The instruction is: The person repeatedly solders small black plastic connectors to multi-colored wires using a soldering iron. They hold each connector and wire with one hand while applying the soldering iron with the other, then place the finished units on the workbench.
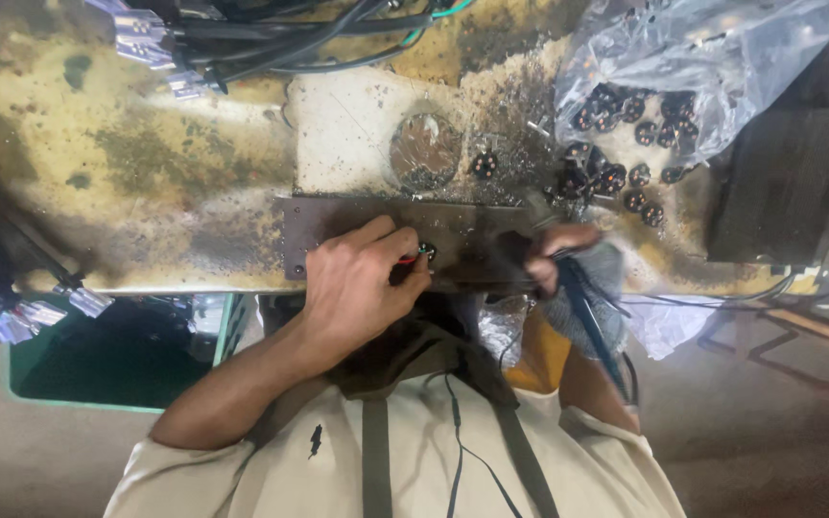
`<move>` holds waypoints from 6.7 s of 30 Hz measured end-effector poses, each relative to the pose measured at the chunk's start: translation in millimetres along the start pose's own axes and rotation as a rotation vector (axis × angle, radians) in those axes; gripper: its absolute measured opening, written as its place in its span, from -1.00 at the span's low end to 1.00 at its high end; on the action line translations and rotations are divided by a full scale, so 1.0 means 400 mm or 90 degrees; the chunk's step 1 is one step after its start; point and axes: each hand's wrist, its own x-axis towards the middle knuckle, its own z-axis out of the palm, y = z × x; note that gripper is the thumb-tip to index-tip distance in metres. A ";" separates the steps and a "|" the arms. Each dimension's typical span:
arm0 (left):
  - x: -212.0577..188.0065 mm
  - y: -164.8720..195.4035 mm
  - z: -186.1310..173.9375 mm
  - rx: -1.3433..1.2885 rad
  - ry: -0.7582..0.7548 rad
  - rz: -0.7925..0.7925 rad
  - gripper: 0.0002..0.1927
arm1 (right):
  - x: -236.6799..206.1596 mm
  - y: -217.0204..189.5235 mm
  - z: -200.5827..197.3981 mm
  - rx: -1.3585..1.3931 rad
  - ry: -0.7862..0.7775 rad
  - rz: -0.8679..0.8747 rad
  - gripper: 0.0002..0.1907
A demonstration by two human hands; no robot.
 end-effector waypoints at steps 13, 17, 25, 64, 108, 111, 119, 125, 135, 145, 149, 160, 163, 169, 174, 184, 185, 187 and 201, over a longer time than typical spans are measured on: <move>-0.003 0.000 0.003 -0.007 0.013 -0.009 -0.84 | 0.196 -0.007 -0.095 -0.649 0.097 -0.272 -0.95; -0.002 -0.003 0.004 -0.009 0.015 0.002 -0.85 | 0.102 0.001 0.002 0.018 0.156 -0.086 -0.84; -0.006 0.000 -0.002 -0.009 0.009 -0.004 -0.84 | 0.007 -0.035 0.108 -0.260 0.139 -0.110 -0.73; -0.017 -0.014 0.015 -0.032 0.044 0.021 -0.83 | -0.028 -0.115 0.035 -0.776 -0.165 -0.320 -0.62; 0.155 0.008 -0.215 0.659 0.359 0.054 -0.18 | 0.008 -0.017 0.202 -0.350 0.088 -0.090 -0.32; 0.034 -0.154 -0.308 0.666 0.333 -0.239 -0.31 | -0.005 0.001 0.209 -0.081 0.039 0.083 -0.45; -0.125 -0.386 -0.379 0.846 0.250 -0.347 -0.84 | -0.001 -0.041 0.217 -0.199 0.071 0.015 -0.44; -0.096 -0.323 -0.388 0.827 0.282 -0.295 -0.84 | 0.007 -0.051 0.205 -0.039 0.109 0.041 -0.55; -0.145 -0.079 -0.223 0.259 0.225 0.019 -0.62 | -0.003 -0.031 0.177 0.072 0.074 0.015 -0.66; -0.056 0.022 -0.033 -0.186 -0.062 -0.040 -0.83 | -0.021 0.019 0.182 0.073 -0.136 0.033 -0.72; -0.044 -0.002 -0.060 -0.188 -0.059 -0.062 -0.88 | -0.023 0.049 0.188 0.120 -0.032 0.230 -0.84; -0.037 0.003 0.000 -0.210 0.080 -0.046 -0.88 | 0.004 -0.046 0.203 -0.017 0.017 0.007 -0.42; -0.035 0.000 0.002 -0.151 0.117 0.011 -0.89 | 0.009 -0.054 0.202 0.120 0.009 0.090 -0.41; -0.038 0.010 -0.001 -0.081 0.151 0.056 -0.89 | 0.013 -0.047 0.195 0.164 0.023 0.190 -0.46; -0.032 0.009 0.000 -0.140 0.066 -0.083 -0.84 | -0.001 -0.044 0.185 -0.332 -0.001 0.007 -0.91; -0.024 -0.003 0.019 -0.261 0.181 0.036 -0.87 | 0.011 -0.058 0.219 -0.189 0.149 -0.015 -0.67; -0.023 -0.005 0.019 -0.239 0.177 0.051 -0.87 | 0.012 -0.061 0.218 -0.249 0.128 -0.029 -0.72; -0.020 -0.005 0.017 -0.199 0.173 0.067 -0.87 | 0.011 -0.065 0.216 -0.367 0.085 -0.061 -0.82; 0.059 -0.007 0.012 0.019 0.203 -0.062 -0.89 | -0.032 -0.004 0.201 -0.054 0.045 -0.033 -0.52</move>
